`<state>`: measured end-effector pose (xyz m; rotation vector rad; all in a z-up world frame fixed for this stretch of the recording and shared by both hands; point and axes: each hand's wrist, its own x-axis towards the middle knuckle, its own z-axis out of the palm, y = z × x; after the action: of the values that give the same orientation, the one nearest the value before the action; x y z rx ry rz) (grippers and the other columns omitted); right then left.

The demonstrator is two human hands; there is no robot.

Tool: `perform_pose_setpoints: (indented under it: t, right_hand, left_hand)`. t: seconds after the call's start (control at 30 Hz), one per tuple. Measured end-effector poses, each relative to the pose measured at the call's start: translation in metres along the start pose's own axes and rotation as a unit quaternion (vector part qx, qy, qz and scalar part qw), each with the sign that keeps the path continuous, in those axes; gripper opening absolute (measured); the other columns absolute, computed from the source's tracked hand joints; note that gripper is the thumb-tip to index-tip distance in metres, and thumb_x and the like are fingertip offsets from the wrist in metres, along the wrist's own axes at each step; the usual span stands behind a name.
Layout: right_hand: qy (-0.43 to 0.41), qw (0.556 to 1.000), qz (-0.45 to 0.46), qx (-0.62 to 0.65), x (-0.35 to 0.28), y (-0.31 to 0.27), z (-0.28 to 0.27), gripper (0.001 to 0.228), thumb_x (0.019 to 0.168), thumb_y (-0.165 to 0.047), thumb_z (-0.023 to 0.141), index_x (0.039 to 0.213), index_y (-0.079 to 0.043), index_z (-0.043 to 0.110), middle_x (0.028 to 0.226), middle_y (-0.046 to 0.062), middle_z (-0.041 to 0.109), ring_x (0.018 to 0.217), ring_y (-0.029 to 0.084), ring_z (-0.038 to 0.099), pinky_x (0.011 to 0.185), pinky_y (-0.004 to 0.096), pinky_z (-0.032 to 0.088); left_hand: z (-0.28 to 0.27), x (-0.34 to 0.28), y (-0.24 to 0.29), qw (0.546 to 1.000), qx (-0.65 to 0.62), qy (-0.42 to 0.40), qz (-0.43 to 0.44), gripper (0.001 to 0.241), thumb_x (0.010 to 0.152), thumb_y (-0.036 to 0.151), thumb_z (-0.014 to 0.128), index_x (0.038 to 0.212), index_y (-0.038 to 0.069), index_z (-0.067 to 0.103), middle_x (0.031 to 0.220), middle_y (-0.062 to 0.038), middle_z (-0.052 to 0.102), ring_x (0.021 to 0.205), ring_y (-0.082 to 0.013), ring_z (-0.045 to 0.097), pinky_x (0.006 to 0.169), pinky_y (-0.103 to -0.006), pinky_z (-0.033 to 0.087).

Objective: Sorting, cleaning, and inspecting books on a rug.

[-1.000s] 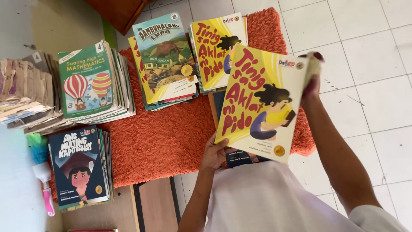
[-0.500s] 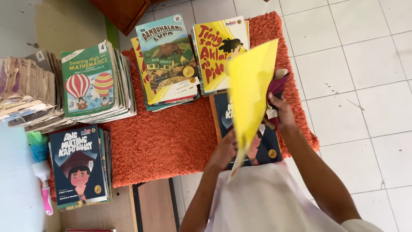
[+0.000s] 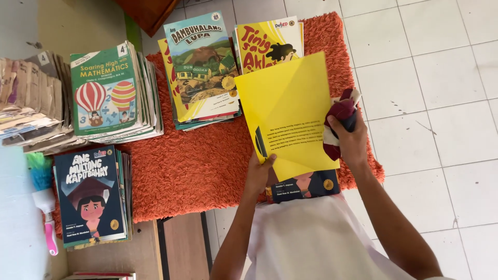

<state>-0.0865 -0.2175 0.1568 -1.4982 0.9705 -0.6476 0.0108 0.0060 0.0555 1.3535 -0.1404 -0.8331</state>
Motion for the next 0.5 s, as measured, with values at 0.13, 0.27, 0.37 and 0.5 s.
perform_pose_setpoints:
  t: [0.13,0.27,0.37,0.5]
  right_hand:
    - [-0.120,0.976,-0.114,-0.138,-0.046,-0.072,0.026,0.075,0.090,-0.024,0.074,0.151,0.000,0.039,0.116,0.039,0.056,0.110,0.062,0.057,0.093,0.067,0.043]
    - [-0.240,0.797,-0.401,-0.383,-0.042,0.053,0.041,0.093,0.076,-0.067,0.072,0.154,-0.022,0.046,0.166,0.016,0.031,0.153,0.042,0.022,0.124,0.053,0.017]
    - [-0.234,0.782,-0.434,-0.382,-0.001,0.058,0.043,0.086,0.087,-0.077,0.053,0.156,-0.027,0.044,0.167,0.013,0.030,0.152,0.045,0.023,0.121,0.057,0.023]
    - [-0.176,0.810,-0.419,-0.370,0.029,-0.001,0.049,0.085,0.100,-0.066,0.041,0.149,0.003,0.044,0.153,0.036,0.034,0.143,0.059,0.026,0.122,0.061,0.017]
  left_hand:
    - [-0.003,0.006,-0.021,0.998,-0.057,0.023,-0.002,0.029,0.099,0.011,0.071,0.127,0.008,0.063,0.105,-0.010,0.075,0.095,-0.0201,0.071,0.091,-0.0412,0.057]
    - [0.015,-0.002,-0.018,0.992,-0.129,0.017,-0.008,0.030,0.099,0.001,0.063,0.128,0.003,0.057,0.094,-0.008,0.064,0.092,-0.0192,0.069,0.094,-0.0387,0.057]
    - [0.019,-0.001,-0.001,0.995,-0.068,-0.059,0.043,0.025,0.097,-0.009,0.060,0.117,0.005,0.065,0.091,-0.007,0.068,0.076,-0.0189,0.066,0.074,-0.0376,0.059]
    - [0.036,-0.025,0.019,0.992,-0.012,-0.114,0.049,0.018,0.096,-0.002,0.066,0.111,0.007,0.070,0.087,-0.004,0.067,0.072,-0.0131,0.060,0.076,-0.0323,0.052]
